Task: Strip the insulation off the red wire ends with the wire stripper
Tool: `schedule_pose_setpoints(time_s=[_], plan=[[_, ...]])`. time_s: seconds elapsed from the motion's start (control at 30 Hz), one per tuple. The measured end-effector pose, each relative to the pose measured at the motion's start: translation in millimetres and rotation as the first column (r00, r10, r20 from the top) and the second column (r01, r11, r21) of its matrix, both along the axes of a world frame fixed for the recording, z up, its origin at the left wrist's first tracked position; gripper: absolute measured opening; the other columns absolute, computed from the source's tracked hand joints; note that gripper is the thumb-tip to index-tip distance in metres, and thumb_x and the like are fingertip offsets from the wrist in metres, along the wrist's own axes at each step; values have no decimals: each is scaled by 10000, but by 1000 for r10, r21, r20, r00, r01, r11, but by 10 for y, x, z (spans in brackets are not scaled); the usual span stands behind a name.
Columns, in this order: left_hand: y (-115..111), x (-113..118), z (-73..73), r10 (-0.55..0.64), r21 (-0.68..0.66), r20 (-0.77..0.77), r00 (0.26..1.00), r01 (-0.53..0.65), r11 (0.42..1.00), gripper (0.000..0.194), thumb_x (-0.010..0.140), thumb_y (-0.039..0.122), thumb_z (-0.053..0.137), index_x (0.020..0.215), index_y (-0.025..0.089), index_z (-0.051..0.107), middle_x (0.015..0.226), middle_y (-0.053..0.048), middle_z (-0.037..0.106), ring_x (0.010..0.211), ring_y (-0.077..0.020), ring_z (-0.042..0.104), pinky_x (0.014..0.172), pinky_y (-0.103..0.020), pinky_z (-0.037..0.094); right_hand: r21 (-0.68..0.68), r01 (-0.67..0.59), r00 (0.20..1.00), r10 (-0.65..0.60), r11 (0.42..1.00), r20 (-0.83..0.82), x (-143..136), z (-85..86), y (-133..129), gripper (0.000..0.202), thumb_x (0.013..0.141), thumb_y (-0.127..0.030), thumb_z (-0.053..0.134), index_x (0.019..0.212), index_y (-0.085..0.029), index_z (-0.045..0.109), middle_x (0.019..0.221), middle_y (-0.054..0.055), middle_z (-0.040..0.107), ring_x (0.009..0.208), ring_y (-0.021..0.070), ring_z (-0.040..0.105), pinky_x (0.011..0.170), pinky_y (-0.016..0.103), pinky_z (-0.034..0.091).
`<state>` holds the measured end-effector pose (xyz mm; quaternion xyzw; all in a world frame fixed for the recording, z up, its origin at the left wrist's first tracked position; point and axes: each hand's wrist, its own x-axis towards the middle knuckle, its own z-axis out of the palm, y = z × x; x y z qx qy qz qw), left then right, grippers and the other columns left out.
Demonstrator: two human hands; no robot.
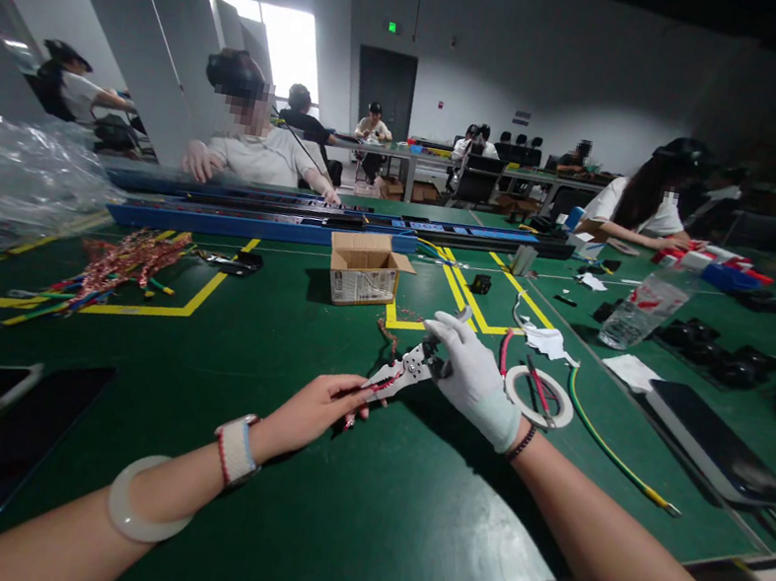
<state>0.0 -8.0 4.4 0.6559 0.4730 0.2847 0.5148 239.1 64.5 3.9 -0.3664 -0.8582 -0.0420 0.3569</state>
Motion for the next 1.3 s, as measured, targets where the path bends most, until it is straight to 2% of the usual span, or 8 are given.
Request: schedule_pose_setpoints(time_s=[0.13,0.3,0.5,0.57,0.83,1.0,1.1,1.3], plan=[[-10,0,27,7,-8,-17,1000,-7,1000,360,882,416,500,1061,147,658,787,-13,598,635,-115,493,581,-226,403,-16,12,1000,-12,1000,17,19,44,-7,502,703,-18,547,1178,-183,538,1239,123,563,1142,241,546,955,392,471],[-37,5,64,-4,5,-18,1000,4,1000,331,883,390,495,1014,138,666,781,-20,598,634,-117,497,582,-229,405,-66,117,992,-114,991,51,13,115,-57,318,738,-46,545,1018,-189,594,1009,91,641,931,223,615,822,359,519],[-22,-2,21,-7,1,-22,1000,7,1000,346,892,383,489,1074,136,650,797,-24,613,643,-121,503,586,-233,410,-14,-2,1000,2,1000,-10,8,65,-22,563,673,6,540,1196,-202,528,1288,117,534,1182,246,518,976,410,454],[-15,-5,7,-8,5,-17,1000,9,1000,338,895,367,482,1065,126,647,796,-25,609,645,-121,503,596,-237,413,-12,-27,1000,27,1000,-11,16,56,-4,598,660,13,536,1218,-199,516,1315,124,514,1205,249,503,994,418,442],[-30,5,31,-39,2,-2,999,39,999,324,897,360,476,1036,141,669,799,-28,614,655,-124,507,598,-237,410,-82,36,999,-34,996,24,25,114,-41,421,700,27,478,1048,-188,577,1029,85,637,965,205,611,850,354,509],[-32,6,36,-22,12,-24,999,22,1000,335,899,360,468,1055,131,655,792,-28,618,645,-124,506,594,-236,411,-34,-25,999,24,999,-25,24,98,-33,575,658,37,491,1179,-202,533,1272,115,542,1179,234,522,970,411,456],[-36,13,55,-17,26,-43,999,18,999,314,894,348,475,1010,125,662,781,-27,616,646,-127,505,595,-237,416,-29,-42,999,41,999,-16,34,92,-9,610,646,46,484,1207,-190,524,1317,132,513,1225,250,485,990,433,442],[-53,20,98,-35,4,-49,998,35,999,342,897,368,469,1054,144,674,804,-31,622,659,-130,515,599,-236,421,-73,41,999,-39,997,17,31,146,-41,445,688,37,482,1052,-196,586,1042,90,635,996,222,598,897,402,493]])
